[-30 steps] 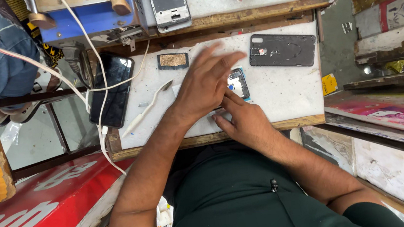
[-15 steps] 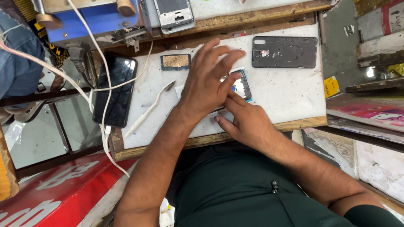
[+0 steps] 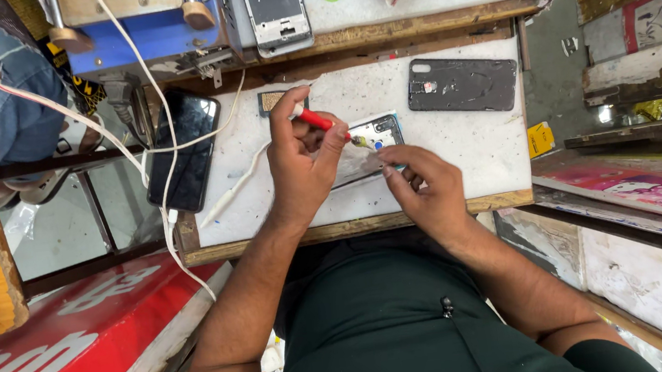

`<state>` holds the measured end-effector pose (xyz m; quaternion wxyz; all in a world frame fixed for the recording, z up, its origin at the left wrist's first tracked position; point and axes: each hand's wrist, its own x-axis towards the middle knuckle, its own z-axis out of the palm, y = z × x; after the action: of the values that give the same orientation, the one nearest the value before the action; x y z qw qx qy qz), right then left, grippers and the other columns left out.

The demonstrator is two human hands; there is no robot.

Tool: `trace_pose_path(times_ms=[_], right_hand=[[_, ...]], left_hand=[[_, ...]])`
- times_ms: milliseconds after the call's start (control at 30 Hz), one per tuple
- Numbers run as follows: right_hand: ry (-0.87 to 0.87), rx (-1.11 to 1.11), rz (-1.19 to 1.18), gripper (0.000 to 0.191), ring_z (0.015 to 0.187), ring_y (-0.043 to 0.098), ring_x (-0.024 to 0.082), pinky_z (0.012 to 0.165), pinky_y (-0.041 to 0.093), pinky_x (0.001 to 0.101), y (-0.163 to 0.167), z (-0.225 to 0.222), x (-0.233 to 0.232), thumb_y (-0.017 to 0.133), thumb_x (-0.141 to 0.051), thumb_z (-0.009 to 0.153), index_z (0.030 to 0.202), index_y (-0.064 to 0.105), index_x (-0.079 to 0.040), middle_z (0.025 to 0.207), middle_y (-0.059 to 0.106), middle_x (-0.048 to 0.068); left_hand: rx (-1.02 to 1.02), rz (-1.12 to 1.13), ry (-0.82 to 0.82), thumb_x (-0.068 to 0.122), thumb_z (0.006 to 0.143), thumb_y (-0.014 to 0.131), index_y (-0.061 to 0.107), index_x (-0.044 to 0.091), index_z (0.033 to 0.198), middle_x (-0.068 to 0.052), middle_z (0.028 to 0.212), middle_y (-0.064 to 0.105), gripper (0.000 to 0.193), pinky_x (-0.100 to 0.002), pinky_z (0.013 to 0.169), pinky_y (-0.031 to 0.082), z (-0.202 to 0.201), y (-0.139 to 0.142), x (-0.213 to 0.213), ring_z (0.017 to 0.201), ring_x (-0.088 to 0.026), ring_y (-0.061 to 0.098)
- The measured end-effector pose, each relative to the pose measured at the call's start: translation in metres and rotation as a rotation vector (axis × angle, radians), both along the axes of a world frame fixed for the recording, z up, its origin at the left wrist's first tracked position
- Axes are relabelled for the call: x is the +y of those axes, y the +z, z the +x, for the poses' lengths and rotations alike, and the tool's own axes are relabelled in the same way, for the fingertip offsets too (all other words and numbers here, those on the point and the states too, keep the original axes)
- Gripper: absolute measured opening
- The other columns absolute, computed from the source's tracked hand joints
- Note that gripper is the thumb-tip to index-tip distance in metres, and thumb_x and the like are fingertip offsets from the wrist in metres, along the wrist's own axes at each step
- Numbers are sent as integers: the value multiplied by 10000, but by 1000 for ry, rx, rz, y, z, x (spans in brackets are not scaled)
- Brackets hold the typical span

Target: The person disassembles a smartphone, removes the battery, and cleans the interior with a cloth. They then reassemble the phone, attach the back cover, and use a screwdriver to secure screws. The person also handles a phone case and other tools on the workbench.

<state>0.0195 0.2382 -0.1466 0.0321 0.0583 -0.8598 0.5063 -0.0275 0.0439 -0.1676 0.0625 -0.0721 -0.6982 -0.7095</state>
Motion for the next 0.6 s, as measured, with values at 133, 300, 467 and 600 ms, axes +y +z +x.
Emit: trace_pose_path(times_ms=[133, 300, 467, 600], right_hand=[[16, 59, -35, 226, 658, 615, 46, 548, 478, 200, 5, -3, -1, 757, -5, 924, 1142, 718, -46, 1126, 757, 91], [59, 58, -6, 245, 655, 611, 44, 547, 475, 201, 11, -5, -5, 780, -13, 926, 1161, 719, -48, 1070, 757, 78], [79, 72, -15, 229, 684, 642, 33, 537, 485, 187, 9, -4, -4, 782, -28, 938, 1156, 715, -54, 1069, 758, 75], [99, 82, -31, 239, 683, 629, 38, 526, 472, 192, 7, -2, -2, 790, -26, 923, 1150, 721, -49, 1084, 762, 79]], left_hand=[[40, -42, 33, 84, 1024, 753, 366, 46, 1477, -113, 1015, 713, 598, -271, 805, 615, 12, 2, 0, 911, -142, 724], [152, -160, 29, 168, 1023, 776, 361, 65, 1454, -88, 1029, 719, 608, -270, 811, 654, 17, 4, -1, 935, -135, 751], [155, -199, 67, 197, 1000, 788, 372, 67, 1438, -86, 988, 700, 618, -254, 757, 643, 20, 4, 0, 891, -133, 738], [138, -215, 91, 209, 971, 815, 393, 67, 1412, -62, 911, 707, 627, -234, 650, 622, 23, 6, 2, 787, -117, 738]])
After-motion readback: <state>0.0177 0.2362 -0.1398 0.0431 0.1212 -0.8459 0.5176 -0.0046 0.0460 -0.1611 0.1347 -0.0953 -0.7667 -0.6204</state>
